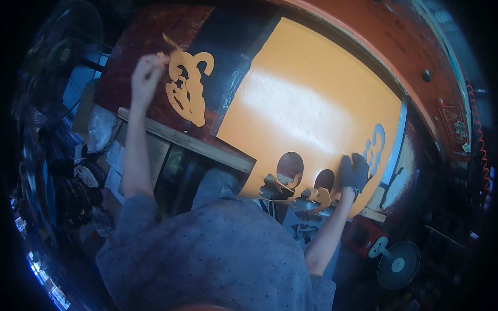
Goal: The person retrieves a metal stencil and a white sheet, then uses a cutting tool to trace and cut shapes from the sheet. They place the cut pieces aside and later handle a yellow sheet, cutting additional shapes and arranging them on the work surface.
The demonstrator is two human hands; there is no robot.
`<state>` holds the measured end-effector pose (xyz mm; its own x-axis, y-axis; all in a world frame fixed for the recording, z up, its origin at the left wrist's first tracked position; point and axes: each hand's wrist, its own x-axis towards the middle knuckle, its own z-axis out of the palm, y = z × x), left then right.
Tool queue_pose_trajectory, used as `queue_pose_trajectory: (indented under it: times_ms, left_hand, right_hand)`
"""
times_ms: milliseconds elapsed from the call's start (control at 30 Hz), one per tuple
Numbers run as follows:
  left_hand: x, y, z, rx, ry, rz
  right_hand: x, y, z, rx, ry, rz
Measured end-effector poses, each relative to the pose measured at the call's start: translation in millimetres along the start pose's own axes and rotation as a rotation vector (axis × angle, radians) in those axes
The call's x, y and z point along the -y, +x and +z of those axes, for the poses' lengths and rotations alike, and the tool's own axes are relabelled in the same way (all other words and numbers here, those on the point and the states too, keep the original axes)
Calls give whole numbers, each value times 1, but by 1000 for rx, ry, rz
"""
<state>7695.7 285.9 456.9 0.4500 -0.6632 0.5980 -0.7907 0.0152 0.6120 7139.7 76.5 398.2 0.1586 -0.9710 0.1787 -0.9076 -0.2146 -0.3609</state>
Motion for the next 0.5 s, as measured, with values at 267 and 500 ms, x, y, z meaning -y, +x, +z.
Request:
queue_pose_trajectory:
  times_ms: [267, 500]
  left_hand:
    - [-22, -109, 29, 421, 419, -80]
    - [-60, -120, 52, 46, 435, 29]
  right_hand:
    - [9, 8, -4, 122, 71, 149]
    - [27, -15, -17, 115, 105, 90]
